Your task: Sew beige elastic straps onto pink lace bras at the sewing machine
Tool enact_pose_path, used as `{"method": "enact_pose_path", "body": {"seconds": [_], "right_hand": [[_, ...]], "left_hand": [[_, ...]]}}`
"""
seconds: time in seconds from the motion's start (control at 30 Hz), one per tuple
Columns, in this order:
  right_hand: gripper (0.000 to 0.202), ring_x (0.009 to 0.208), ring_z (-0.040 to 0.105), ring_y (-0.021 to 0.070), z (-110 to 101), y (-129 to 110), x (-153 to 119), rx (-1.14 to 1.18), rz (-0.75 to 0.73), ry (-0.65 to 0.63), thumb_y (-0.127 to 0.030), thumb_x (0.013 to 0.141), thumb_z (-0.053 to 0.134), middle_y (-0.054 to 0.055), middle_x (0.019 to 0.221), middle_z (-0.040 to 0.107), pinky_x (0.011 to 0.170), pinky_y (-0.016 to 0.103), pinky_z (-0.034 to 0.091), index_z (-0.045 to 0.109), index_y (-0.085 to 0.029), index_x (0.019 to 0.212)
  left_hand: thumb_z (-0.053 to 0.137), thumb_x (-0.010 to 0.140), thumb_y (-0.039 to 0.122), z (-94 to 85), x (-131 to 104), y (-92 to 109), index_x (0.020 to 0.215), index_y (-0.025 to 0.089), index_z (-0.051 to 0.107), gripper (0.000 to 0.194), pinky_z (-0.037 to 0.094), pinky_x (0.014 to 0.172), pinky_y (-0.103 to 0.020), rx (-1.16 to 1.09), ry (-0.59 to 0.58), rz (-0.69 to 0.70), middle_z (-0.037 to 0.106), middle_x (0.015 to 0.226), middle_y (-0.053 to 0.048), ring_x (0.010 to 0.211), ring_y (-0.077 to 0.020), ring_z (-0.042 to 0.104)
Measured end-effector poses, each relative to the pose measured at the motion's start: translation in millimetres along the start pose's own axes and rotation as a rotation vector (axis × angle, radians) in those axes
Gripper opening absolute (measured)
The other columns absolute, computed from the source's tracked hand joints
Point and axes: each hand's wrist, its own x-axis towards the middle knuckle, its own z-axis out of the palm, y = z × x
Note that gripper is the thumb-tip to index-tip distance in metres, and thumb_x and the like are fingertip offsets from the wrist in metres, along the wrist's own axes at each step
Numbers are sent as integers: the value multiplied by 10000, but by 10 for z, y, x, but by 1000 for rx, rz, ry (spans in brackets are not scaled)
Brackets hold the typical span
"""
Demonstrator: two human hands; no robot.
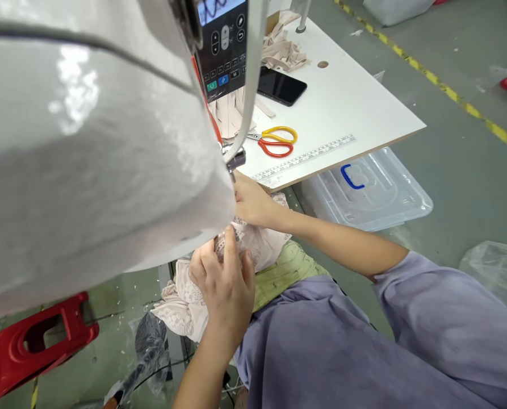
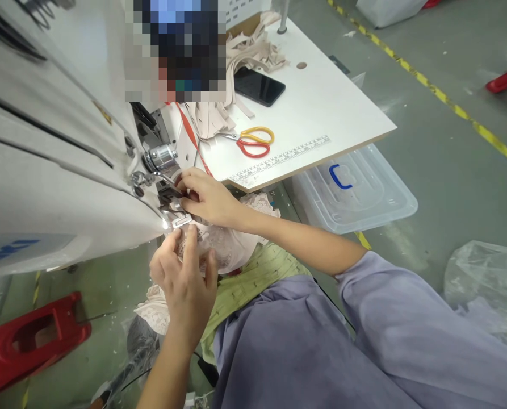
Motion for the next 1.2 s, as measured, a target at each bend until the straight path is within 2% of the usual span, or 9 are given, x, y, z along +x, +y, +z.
{"method": "enact_pose_path", "body": {"seconds": [0.1, 0.17, 0.27, 0.37, 0.47, 0.53, 0.7, 0.93, 1.2], "right_hand": [[106, 795, 536, 137, -28, -2, -101, 92, 52, 58, -291, 890, 622, 62, 1155, 590, 679, 286, 470, 601, -198, 938], [141, 778, 532, 129, -45, 27, -210, 125, 89, 107, -336, 912, 632, 54, 1155, 589, 684, 286, 470, 604, -212, 973], [169, 771, 543, 140, -58, 90, -398, 142, 149, 120, -375, 925, 638, 37, 1017, 599, 692, 295, 465, 611, -220, 986], [231, 798, 572, 155, -55, 119, -559, 172, 210, 70, -427, 923, 648, 38, 985, 604, 683, 291, 471, 616, -219, 1019], [267, 823, 593, 163, -52, 80, -649, 173, 251, 12, -450, 932, 634, 47, 993, 613, 698, 294, 489, 615, -211, 1048], [254, 824, 590, 161, -54, 32, -669, 148, 247, -7, -431, 937, 629, 48, 994, 610, 728, 304, 496, 620, -203, 1050], [271, 858, 591, 165, -55, -54, -654, 124, 221, -42, -444, 932, 642, 50, 1002, 621, 789, 321, 497, 619, -198, 1043], [304, 872, 612, 173, -27, -105, -630, 109, 222, -22, -470, 901, 683, 54, 1007, 634, 780, 314, 499, 599, -199, 1011], [318, 846, 600, 164, 0, -177, -607, 131, 212, 2, -474, 884, 684, 40, 960, 625, 768, 301, 494, 566, -198, 990]], "left_hand": [[650, 923, 280, 1, -33, -74, 1372, 172, 579, 467, 362, 1064, -497, -35, 54, -13, 556, 1329, -219, 1237, -339, 529], [643, 929, 293, 11, -61, -156, 1362, 171, 559, 457, 372, 1063, -495, -95, 118, -52, 563, 1316, -214, 1252, -333, 522], [552, 984, 377, 42, -89, -285, 1360, 176, 523, 427, 434, 1039, -434, -317, 145, -246, 548, 1333, -194, 1278, -295, 520], [415, 1035, 474, 88, -79, -383, 1323, 179, 532, 428, 499, 960, -334, -588, 30, -511, 591, 1280, -148, 1206, -231, 587], [280, 1060, 508, 126, -45, -432, 1233, 184, 589, 480, 520, 903, -291, -742, -114, -624, 663, 1148, -104, 1094, -195, 639], [266, 1060, 518, 133, -28, -443, 1164, 181, 619, 499, 524, 877, -288, -775, -133, -632, 679, 1084, -89, 1012, -186, 649], [391, 1024, 541, 89, -20, -426, 1053, 194, 633, 425, 515, 876, -283, -759, 15, -653, 658, 1013, -62, 956, -182, 636], [469, 1009, 475, 36, -5, -367, 1062, 202, 638, 325, 504, 870, -268, -736, 143, -646, 662, 1060, -66, 988, -179, 632], [509, 998, 488, 33, -47, -376, 1060, 205, 639, 317, 490, 755, -236, -889, 219, -712, 644, 969, -36, 849, -144, 622]]}}
